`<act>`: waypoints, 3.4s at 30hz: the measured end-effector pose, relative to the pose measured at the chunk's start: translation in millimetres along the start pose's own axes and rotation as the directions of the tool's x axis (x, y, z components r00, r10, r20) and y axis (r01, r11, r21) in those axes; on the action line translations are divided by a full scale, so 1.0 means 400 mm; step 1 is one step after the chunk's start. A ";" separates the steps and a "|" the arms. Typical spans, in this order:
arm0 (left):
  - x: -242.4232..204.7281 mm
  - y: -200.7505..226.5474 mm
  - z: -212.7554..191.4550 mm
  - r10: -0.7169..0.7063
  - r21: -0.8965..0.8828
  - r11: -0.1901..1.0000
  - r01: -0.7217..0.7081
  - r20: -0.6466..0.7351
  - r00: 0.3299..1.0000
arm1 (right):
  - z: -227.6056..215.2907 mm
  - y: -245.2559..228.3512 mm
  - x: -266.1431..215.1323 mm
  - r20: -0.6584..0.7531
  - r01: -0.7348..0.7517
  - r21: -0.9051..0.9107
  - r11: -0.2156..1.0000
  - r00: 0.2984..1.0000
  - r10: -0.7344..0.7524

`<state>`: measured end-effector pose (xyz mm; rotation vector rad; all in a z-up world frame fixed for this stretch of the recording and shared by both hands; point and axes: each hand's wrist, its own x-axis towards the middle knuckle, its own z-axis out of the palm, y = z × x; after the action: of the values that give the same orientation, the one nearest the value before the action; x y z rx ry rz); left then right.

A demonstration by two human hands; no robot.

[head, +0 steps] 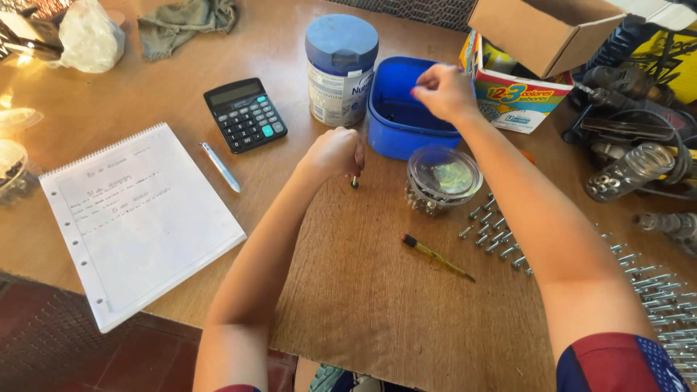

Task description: Picking up individual metal screws from a table and placing them into a small plastic container while using a tool to nudge them.

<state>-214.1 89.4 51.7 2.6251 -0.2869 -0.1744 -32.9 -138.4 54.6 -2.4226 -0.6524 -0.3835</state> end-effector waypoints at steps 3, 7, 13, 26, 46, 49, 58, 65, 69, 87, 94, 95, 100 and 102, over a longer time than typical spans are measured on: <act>0.071 -0.054 0.056 0.003 0.128 0.992 0.004 -0.050 0.999 | 0.085 0.063 0.072 0.137 -0.165 -0.358 0.919 0.964 0.227; 0.048 -0.032 0.046 -0.001 0.131 0.991 0.007 -0.048 0.999 | 0.095 0.051 0.067 0.333 -0.149 -0.437 0.887 0.890 0.313; 0.074 -0.067 0.069 -0.005 0.203 0.979 0.019 -0.067 0.998 | 0.186 0.129 0.094 0.516 -0.152 -0.483 0.862 0.746 0.421; 0.071 -0.064 0.069 -0.007 0.242 0.970 0.025 -0.074 0.997 | 0.203 0.184 0.108 0.578 -0.061 -0.486 0.872 0.726 0.373; -0.110 0.136 -0.100 0.198 -0.249 0.883 -0.397 -0.570 0.797 | -0.196 -0.278 -0.207 0.280 -0.128 0.751 0.648 0.950 -0.137; -0.110 0.140 -0.092 0.195 -0.333 0.793 -0.510 -0.654 0.731 | -0.193 -0.287 -0.255 0.276 -0.117 0.785 0.608 0.945 -0.175; -0.110 0.157 -0.081 0.169 -0.481 0.680 -0.553 -0.632 0.757 | -0.157 -0.282 -0.301 0.248 -0.124 0.895 0.428 0.937 -0.247; -0.114 0.158 -0.081 0.199 -0.451 0.704 -0.549 -0.617 0.761 | -0.150 -0.284 -0.309 0.191 -0.022 0.877 0.481 0.933 -0.305; -0.127 0.155 -0.093 0.157 -0.423 0.786 -0.451 -0.569 0.807 | -0.133 -0.286 -0.309 0.198 -0.014 0.868 0.496 0.926 -0.321; -0.005 -0.086 -0.069 -0.074 0.313 0.943 0.113 -0.135 0.988 | -0.151 -0.277 -0.309 0.193 0.077 0.659 0.748 0.944 -0.267; 0.063 -0.105 0.008 -0.094 0.362 0.924 0.124 -0.099 0.991 | -0.148 -0.273 -0.309 0.191 0.084 0.633 0.769 0.946 -0.261; 0.068 -0.111 0.012 -0.097 0.381 0.916 0.123 -0.086 0.991 | -0.146 -0.269 -0.308 0.189 0.085 0.631 0.771 0.947 -0.259; 0.085 -0.127 0.031 -0.110 0.368 0.922 0.117 -0.039 0.993 | -0.159 -0.280 -0.310 0.184 0.096 0.619 0.779 0.947 -0.263; 0.070 -0.108 0.013 -0.158 0.357 0.923 0.145 0.008 0.987 | -0.160 -0.278 -0.311 0.170 0.100 0.614 0.783 0.952 -0.255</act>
<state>-180.4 117.8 24.3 3.0098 -0.1357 -0.2432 -204.1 -144.5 106.3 -1.8061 -0.9533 0.0624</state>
